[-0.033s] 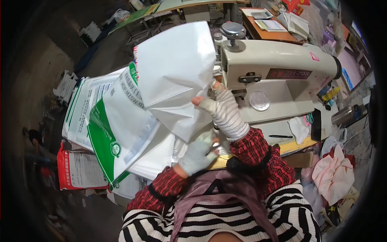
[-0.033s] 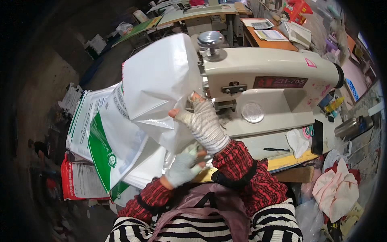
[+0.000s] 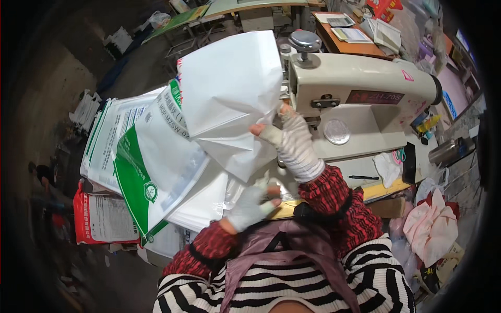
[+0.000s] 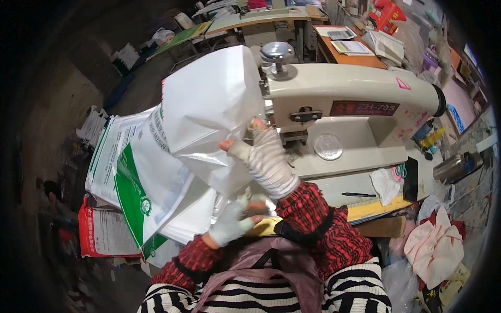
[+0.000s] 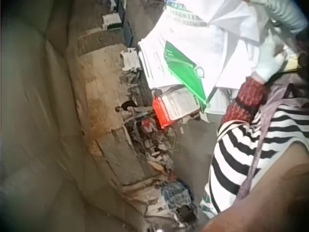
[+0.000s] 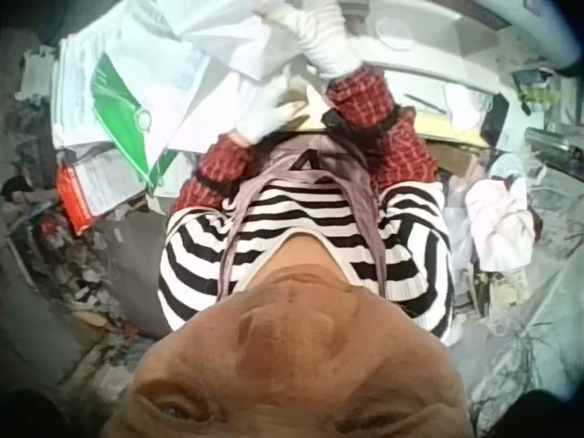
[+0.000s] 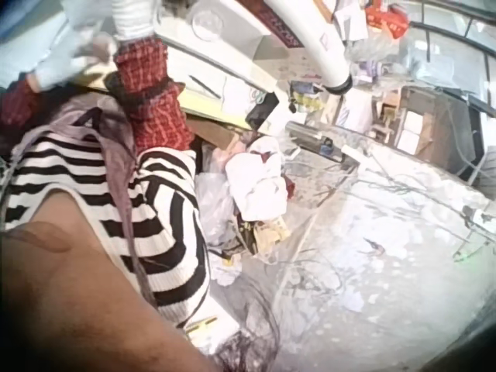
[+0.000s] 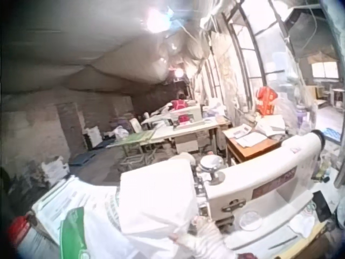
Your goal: Folding and stacking large printed plastic bags at a factory workstation.
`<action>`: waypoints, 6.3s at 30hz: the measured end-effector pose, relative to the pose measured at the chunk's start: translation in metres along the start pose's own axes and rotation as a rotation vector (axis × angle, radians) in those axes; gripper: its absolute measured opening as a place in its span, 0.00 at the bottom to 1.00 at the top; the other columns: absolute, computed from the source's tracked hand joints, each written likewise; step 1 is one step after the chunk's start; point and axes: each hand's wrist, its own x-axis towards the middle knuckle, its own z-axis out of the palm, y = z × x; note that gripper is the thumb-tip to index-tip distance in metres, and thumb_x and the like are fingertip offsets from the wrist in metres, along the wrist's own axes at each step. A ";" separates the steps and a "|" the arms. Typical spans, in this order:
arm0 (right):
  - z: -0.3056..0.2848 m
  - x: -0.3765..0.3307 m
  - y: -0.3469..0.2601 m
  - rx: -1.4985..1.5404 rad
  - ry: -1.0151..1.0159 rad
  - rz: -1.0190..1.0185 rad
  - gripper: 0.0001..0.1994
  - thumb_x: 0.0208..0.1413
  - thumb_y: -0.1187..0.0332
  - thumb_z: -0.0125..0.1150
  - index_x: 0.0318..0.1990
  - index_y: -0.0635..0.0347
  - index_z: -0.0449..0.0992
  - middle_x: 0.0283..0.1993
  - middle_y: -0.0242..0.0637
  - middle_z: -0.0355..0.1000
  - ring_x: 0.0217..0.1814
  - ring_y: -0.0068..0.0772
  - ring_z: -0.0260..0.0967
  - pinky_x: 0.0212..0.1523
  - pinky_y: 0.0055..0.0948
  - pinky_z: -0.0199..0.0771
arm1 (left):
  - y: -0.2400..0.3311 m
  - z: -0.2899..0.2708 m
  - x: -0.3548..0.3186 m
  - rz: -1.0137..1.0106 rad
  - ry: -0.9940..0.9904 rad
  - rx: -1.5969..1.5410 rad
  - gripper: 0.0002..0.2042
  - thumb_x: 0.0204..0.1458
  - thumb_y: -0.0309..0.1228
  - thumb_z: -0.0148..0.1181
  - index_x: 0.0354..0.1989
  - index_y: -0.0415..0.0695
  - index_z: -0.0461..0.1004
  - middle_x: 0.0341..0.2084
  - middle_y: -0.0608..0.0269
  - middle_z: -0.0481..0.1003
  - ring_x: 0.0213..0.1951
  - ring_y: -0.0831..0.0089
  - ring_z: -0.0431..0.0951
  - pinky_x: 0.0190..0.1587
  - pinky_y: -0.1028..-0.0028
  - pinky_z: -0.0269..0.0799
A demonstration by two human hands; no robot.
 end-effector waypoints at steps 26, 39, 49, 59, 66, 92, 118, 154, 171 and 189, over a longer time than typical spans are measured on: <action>0.096 -0.131 -0.096 -0.875 -0.757 -0.227 0.11 0.48 0.62 0.60 0.35 0.57 0.73 0.31 0.42 0.72 0.36 0.42 0.73 0.37 0.40 0.72 | -0.063 -0.135 -0.215 -0.154 0.662 -1.546 0.41 0.50 0.59 0.57 0.66 0.45 0.55 0.62 0.55 0.63 0.64 0.54 0.59 0.65 0.50 0.56; 0.092 -0.147 0.018 -0.270 -0.663 0.126 0.05 0.46 0.71 0.57 0.29 0.62 0.77 0.31 0.43 0.77 0.33 0.41 0.74 0.40 0.33 0.76 | -0.035 -0.070 -0.272 -0.527 0.795 -0.875 0.23 0.61 0.40 0.51 0.57 0.37 0.63 0.51 0.55 0.71 0.53 0.63 0.72 0.57 0.64 0.69; 0.065 -0.071 0.178 -0.205 -0.315 -0.042 0.16 0.60 0.73 0.51 0.55 0.64 0.70 0.48 0.36 0.74 0.47 0.26 0.72 0.48 0.26 0.74 | -0.003 -0.042 -0.317 -0.809 1.079 -1.017 0.22 0.60 0.39 0.53 0.58 0.40 0.63 0.51 0.58 0.70 0.51 0.62 0.72 0.54 0.60 0.72; 0.020 -0.084 0.082 0.199 0.276 0.415 0.07 0.57 0.70 0.53 0.34 0.62 0.76 0.33 0.33 0.75 0.34 0.23 0.68 0.34 0.23 0.72 | -0.012 -0.035 -0.336 -0.813 1.109 -1.412 0.27 0.57 0.43 0.57 0.60 0.41 0.61 0.54 0.56 0.69 0.54 0.57 0.71 0.59 0.54 0.66; 0.044 -0.046 0.120 -0.777 -0.343 0.173 0.22 0.47 0.58 0.64 0.40 0.72 0.76 0.37 0.57 0.75 0.43 0.52 0.74 0.48 0.36 0.71 | 0.002 -0.003 -0.335 -0.742 0.843 -1.386 0.28 0.56 0.36 0.59 0.62 0.38 0.58 0.56 0.52 0.67 0.58 0.58 0.68 0.61 0.57 0.65; 0.244 -0.226 0.141 -0.385 -1.212 0.200 0.14 0.53 0.63 0.64 0.39 0.65 0.73 0.29 0.48 0.72 0.27 0.47 0.69 0.32 0.37 0.71 | -0.082 0.121 -0.601 -1.795 0.653 0.328 0.19 0.58 0.42 0.48 0.46 0.38 0.72 0.39 0.37 0.74 0.41 0.41 0.74 0.44 0.51 0.68; 0.121 -0.176 0.087 0.079 -0.919 0.988 0.12 0.57 0.68 0.61 0.45 0.63 0.75 0.35 0.29 0.72 0.35 0.16 0.66 0.36 0.19 0.69 | -0.142 -0.187 -0.288 -0.463 1.409 0.389 0.11 0.54 0.23 0.56 0.45 0.35 0.67 0.32 0.62 0.70 0.35 0.73 0.69 0.32 0.77 0.69; 0.068 -0.066 0.124 0.366 -0.067 0.652 0.12 0.49 0.69 0.66 0.39 0.68 0.77 0.31 0.30 0.73 0.32 0.19 0.66 0.33 0.21 0.66 | -0.093 -0.040 0.002 -0.226 0.624 0.586 0.10 0.53 0.35 0.52 0.35 0.41 0.67 0.28 0.48 0.73 0.32 0.51 0.76 0.33 0.58 0.71; 0.113 -0.138 0.018 -0.564 -0.521 -0.341 0.13 0.46 0.73 0.61 0.42 0.62 0.74 0.30 0.43 0.72 0.30 0.43 0.71 0.32 0.38 0.71 | -0.017 -0.107 -0.116 -0.319 0.826 0.112 0.06 0.56 0.26 0.57 0.32 0.41 0.66 0.24 0.62 0.66 0.30 0.74 0.71 0.33 0.70 0.69; 0.044 -0.106 0.042 -0.555 0.104 -0.007 0.20 0.47 0.61 0.68 0.44 0.64 0.72 0.33 0.44 0.71 0.38 0.43 0.69 0.41 0.41 0.70 | 0.063 -0.121 -0.216 -0.059 0.821 0.900 0.05 0.56 0.26 0.54 0.29 0.39 0.73 0.18 0.55 0.72 0.18 0.62 0.72 0.24 0.67 0.66</action>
